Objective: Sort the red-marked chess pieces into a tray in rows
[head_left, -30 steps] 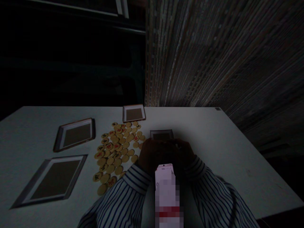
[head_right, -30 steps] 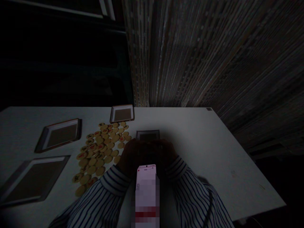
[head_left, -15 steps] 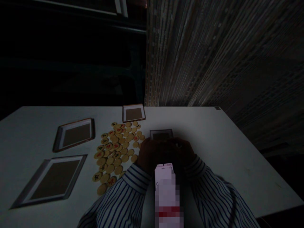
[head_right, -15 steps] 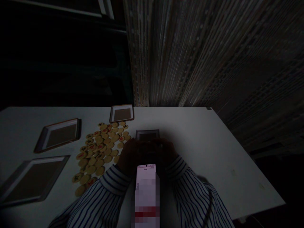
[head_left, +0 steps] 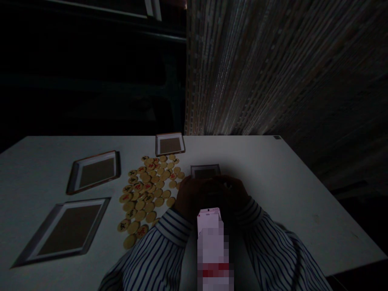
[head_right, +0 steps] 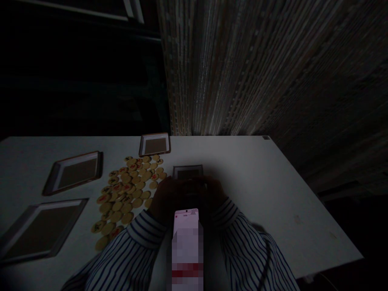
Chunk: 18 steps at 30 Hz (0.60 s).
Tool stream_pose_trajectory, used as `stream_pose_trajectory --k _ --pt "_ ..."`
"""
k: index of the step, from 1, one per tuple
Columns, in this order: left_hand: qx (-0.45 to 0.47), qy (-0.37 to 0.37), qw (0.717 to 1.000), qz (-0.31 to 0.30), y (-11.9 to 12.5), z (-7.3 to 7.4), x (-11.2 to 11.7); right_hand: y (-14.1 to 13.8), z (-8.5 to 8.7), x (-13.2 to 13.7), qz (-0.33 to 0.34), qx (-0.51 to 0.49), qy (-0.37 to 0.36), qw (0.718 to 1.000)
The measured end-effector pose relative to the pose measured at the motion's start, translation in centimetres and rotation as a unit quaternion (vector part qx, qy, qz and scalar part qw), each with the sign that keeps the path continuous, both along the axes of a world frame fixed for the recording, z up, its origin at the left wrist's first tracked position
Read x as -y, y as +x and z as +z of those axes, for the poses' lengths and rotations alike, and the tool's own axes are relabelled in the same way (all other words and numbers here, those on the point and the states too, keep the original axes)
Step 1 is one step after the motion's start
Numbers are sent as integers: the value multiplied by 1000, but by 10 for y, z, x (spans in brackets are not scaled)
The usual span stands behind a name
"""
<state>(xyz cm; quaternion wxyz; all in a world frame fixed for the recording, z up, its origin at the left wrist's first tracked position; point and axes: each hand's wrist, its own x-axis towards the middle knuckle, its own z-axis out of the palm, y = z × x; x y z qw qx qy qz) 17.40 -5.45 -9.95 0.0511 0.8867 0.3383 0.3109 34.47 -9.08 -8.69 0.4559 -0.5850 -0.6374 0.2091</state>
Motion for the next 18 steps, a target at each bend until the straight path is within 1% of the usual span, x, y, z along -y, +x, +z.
stream_pose_trajectory --k 3,8,12,14,18 --pt "-5 2 1000 -18 -1 -5 -2 1 0 0 3 -3 -3 1000" --pt "2 26 1000 -17 1 -12 -4 2 -1 1 7 -4 -11 1000" --pt "-7 31 999 -5 2 -10 -2 1 -2 1 8 -18 0 1000" --pt "-6 38 999 -9 2 -7 -2 1 -1 2 13 -22 4 1000" --pt "-2 42 999 -5 2 -6 -1 0 0 2 16 -28 -5 999"
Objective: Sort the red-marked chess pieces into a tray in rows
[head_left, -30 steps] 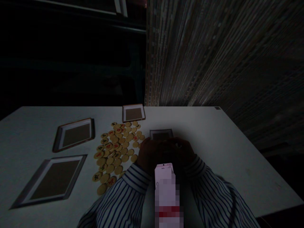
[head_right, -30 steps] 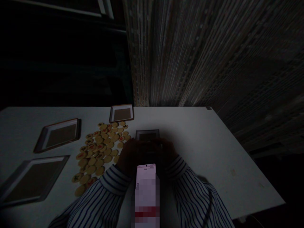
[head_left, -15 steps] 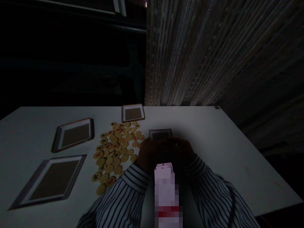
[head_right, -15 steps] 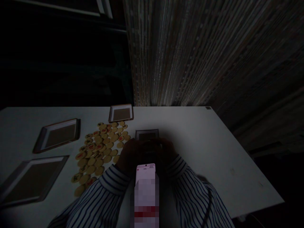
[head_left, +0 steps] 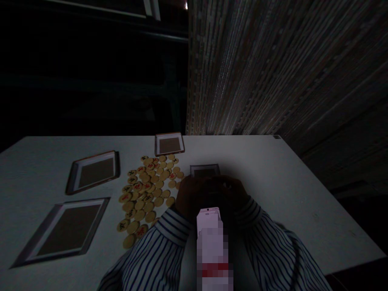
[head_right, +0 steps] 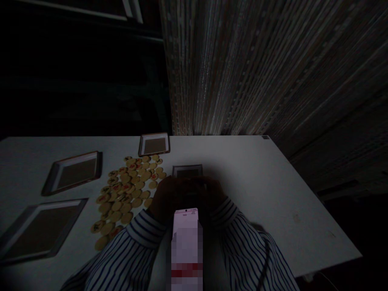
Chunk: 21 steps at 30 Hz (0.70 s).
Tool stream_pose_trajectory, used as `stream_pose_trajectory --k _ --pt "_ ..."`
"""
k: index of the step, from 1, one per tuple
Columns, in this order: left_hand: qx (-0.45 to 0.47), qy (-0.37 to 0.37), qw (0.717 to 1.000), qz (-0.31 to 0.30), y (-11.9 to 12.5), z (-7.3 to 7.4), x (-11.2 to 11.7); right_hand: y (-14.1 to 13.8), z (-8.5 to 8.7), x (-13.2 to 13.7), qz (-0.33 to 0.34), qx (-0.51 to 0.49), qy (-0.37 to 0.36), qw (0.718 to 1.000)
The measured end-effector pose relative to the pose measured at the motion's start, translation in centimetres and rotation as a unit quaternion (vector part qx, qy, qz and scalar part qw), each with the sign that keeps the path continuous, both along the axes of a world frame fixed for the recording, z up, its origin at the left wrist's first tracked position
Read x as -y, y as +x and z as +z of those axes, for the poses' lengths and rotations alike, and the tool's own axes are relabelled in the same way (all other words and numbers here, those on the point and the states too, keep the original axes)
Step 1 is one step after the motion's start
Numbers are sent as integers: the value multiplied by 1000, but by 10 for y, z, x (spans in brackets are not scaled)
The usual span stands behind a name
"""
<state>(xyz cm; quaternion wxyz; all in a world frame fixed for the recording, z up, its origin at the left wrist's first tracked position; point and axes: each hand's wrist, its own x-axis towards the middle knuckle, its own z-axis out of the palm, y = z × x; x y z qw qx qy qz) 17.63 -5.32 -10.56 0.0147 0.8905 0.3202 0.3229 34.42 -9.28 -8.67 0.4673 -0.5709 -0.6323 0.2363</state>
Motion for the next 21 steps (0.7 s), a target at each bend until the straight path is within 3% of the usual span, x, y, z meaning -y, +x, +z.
stream_pose_trajectory --k 4,12,17,21 --pt "12 -17 1000 12 1 2 0 0 1 0 7 1 -3 1000" --pt "29 -75 997 -6 3 22 2 0 4 0 -2 9 1 1000" --pt "24 -124 991 -45 4 24 0 -1 4 0 -5 11 4 1000" --pt "38 -104 994 -25 4 24 1 -1 3 0 1 3 2 1000"
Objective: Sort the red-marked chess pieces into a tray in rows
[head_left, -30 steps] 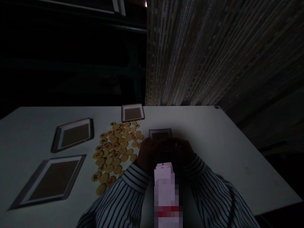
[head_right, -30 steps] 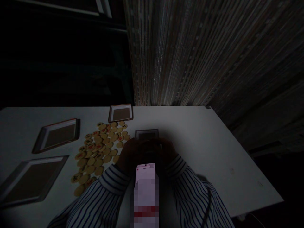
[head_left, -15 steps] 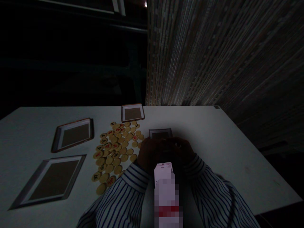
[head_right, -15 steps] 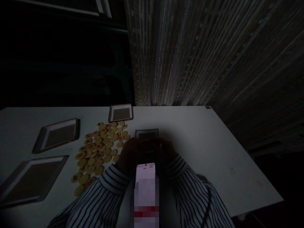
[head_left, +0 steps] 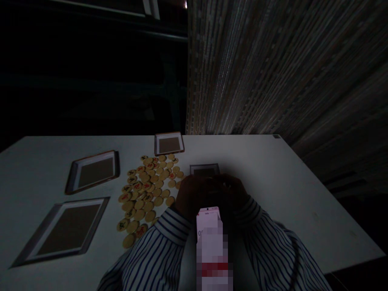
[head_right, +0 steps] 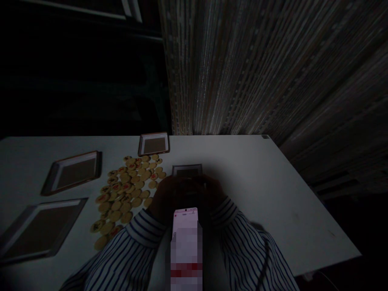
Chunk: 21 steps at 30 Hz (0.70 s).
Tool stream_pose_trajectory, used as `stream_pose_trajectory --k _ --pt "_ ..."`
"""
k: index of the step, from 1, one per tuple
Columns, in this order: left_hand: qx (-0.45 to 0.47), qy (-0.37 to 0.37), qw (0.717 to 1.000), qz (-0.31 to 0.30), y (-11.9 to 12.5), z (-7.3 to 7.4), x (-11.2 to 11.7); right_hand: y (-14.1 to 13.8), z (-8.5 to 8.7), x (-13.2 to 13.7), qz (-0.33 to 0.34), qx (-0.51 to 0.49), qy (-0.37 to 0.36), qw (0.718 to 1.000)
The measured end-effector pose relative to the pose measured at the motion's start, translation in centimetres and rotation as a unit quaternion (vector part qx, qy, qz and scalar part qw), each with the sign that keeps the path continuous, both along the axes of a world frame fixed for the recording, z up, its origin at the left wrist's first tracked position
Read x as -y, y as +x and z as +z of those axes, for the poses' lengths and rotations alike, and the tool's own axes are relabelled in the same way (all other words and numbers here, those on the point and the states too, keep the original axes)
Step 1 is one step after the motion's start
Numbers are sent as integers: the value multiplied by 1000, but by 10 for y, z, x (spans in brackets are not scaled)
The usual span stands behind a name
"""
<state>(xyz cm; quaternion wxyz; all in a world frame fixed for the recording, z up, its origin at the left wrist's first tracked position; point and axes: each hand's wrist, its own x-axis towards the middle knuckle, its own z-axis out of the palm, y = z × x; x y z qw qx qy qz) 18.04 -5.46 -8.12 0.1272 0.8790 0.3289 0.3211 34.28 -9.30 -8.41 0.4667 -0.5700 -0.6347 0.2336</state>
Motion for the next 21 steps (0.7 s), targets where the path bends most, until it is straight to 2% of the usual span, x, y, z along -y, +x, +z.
stream_pose_trajectory --k 9,14,21 --pt "8 14 999 30 -2 -6 1 2 1 -1 14 -28 -19 999" --pt "18 -9 1000 7 -3 -7 0 4 3 0 24 -40 -23 999" --pt "55 28 998 4 -3 -9 2 2 3 1 28 -54 -12 998"
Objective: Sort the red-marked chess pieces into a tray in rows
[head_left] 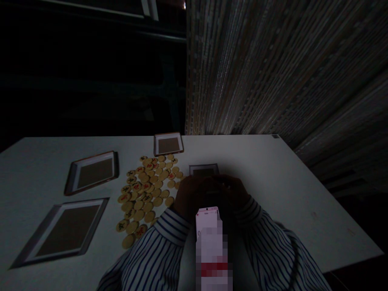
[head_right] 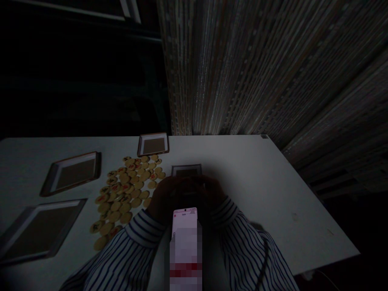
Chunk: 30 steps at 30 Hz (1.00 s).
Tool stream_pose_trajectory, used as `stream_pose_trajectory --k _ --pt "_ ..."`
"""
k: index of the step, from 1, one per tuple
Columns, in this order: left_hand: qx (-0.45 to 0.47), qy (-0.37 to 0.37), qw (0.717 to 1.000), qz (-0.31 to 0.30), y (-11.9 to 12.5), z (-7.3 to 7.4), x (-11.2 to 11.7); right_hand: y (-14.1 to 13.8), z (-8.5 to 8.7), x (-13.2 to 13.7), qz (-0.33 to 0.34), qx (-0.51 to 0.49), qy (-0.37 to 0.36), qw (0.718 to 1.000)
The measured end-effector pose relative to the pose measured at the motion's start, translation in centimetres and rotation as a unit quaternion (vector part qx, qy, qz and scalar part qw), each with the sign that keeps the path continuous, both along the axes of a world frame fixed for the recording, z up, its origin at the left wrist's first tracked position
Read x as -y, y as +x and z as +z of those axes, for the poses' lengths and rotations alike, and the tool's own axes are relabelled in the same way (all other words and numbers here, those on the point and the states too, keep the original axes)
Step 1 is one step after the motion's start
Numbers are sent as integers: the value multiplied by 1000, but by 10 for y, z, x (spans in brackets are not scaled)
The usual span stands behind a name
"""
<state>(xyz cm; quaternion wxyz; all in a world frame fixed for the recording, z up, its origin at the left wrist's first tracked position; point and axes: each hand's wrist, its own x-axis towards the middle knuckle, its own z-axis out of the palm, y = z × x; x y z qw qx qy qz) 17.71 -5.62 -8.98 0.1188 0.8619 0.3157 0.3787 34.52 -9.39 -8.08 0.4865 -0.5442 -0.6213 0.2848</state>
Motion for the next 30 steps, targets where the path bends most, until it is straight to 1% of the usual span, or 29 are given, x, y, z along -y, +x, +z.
stream_pose_trajectory --k 7,10,13,18,24,28,30 --pt "27 -22 999 -2 3 9 3 3 -4 -3 3 28 40 999" --pt "43 -32 999 -3 3 11 2 4 -6 -3 1 42 50 998" --pt "55 -33 998 -17 4 12 1 3 -5 -2 0 46 55 997" --pt "34 -54 998 -8 5 10 0 3 -6 -2 8 53 63 997" --pt "52 -29 998 -22 4 3 -1 5 -10 -2 7 73 73 995" --pt "36 -31 998 -37 4 6 -1 6 -10 -2 10 91 77 993" --pt "33 -33 998 -31 4 8 0 6 -9 -2 6 99 78 992"
